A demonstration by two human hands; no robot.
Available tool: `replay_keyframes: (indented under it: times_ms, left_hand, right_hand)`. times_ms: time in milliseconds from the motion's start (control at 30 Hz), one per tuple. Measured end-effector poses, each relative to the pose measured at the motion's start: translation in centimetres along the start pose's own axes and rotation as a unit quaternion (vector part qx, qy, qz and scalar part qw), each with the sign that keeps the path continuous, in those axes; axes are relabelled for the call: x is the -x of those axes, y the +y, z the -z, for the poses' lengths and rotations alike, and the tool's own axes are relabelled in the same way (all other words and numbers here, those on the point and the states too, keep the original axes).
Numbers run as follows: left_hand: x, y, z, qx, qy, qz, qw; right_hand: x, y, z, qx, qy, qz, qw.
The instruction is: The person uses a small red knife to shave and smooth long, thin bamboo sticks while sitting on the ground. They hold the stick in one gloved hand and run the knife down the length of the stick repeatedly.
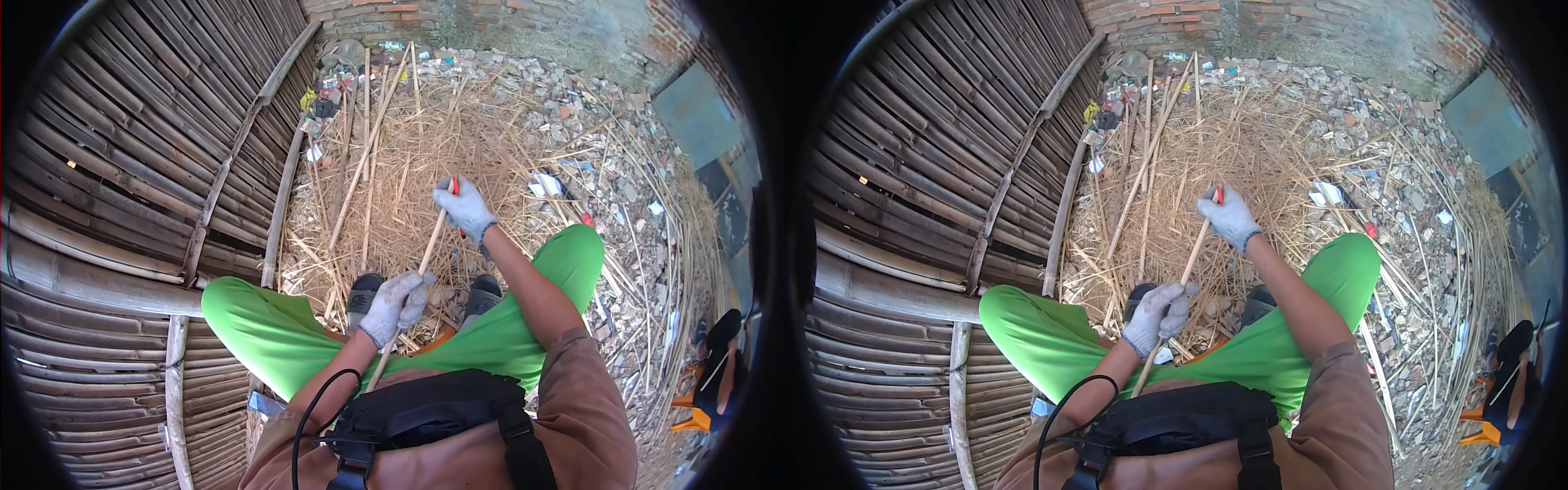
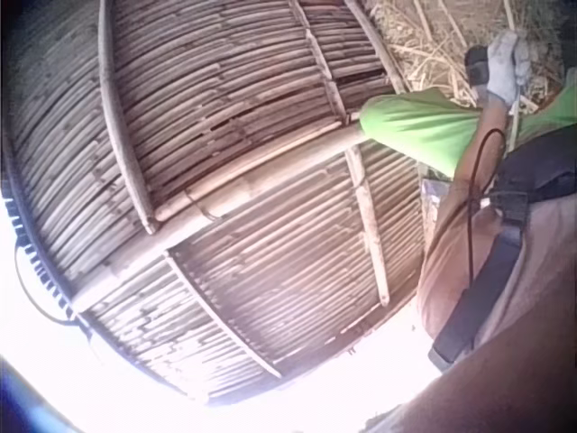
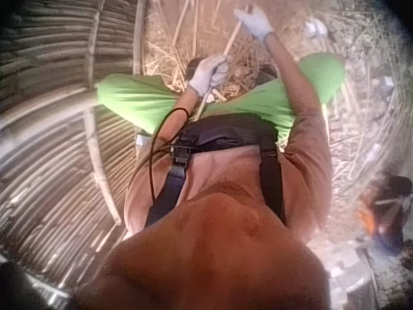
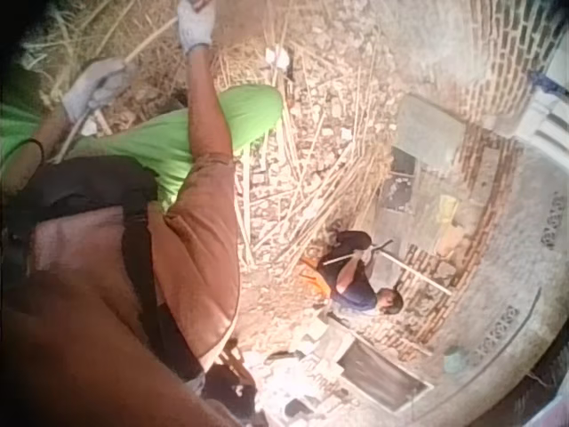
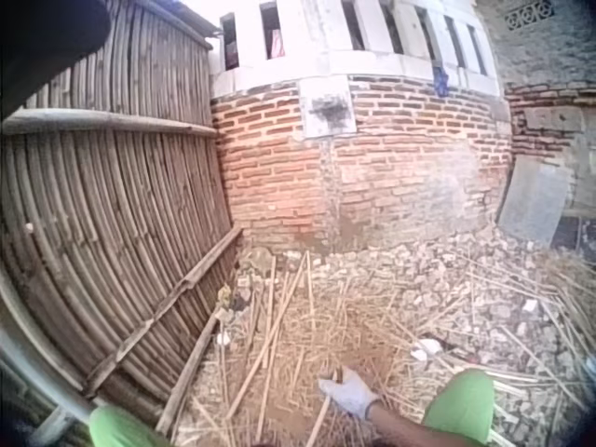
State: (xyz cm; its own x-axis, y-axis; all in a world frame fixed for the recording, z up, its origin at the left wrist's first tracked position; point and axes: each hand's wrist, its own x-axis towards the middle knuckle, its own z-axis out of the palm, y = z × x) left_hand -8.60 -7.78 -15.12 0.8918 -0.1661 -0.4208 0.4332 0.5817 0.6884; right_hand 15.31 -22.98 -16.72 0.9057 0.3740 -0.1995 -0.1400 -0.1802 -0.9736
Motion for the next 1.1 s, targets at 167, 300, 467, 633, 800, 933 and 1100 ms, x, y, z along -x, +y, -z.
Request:
replay_keyframes:
  times_ms: [167, 300, 467, 633, 800, 933, 1100]
  left_hand:
    - [-0.2, -0.6, -0.5, -0.234, 0.097, -0.060, 0.965]
    - [-1.4, -1.8, 0.5, -0.356, 0.119, -0.108, 0.921]
    - [-1.0, -1.4, -0.1, -0.457, 0.146, -0.140, 0.866]
    - [-1.7, -1.7, -0.3, -0.557, 0.166, -0.240, 0.777]
    - [-2.9, -2.1, -1.5, -0.693, 0.206, -0.303, 0.621]
    - [-3.3, -1.1, -1.5, -0.632, 0.141, -0.237, 0.725]
    - [-4.1, -1.6, -0.7, -0.616, 0.109, -0.233, 0.745]
  right_hand:
    - [-1.8, 1.0, -1.5, 0.133, 0.071, 0.110, 0.982]
    - [-2.0, 1.3, -1.0, 0.183, 0.073, 0.102, 0.975]
    - [-2.4, 1.8, -0.9, 0.217, 0.074, 0.098, 0.968]
    - [-1.4, 1.2, -0.7, 0.291, 0.100, 0.070, 0.949]
    - [-0.4, 0.0, -1.4, 0.278, 0.114, 0.035, 0.953]
    - [-0.9, 0.5, -0.5, 0.255, 0.090, 0.060, 0.961]
    - [-1.7, 1.5, -0.2, 0.232, 0.048, 0.076, 0.969]
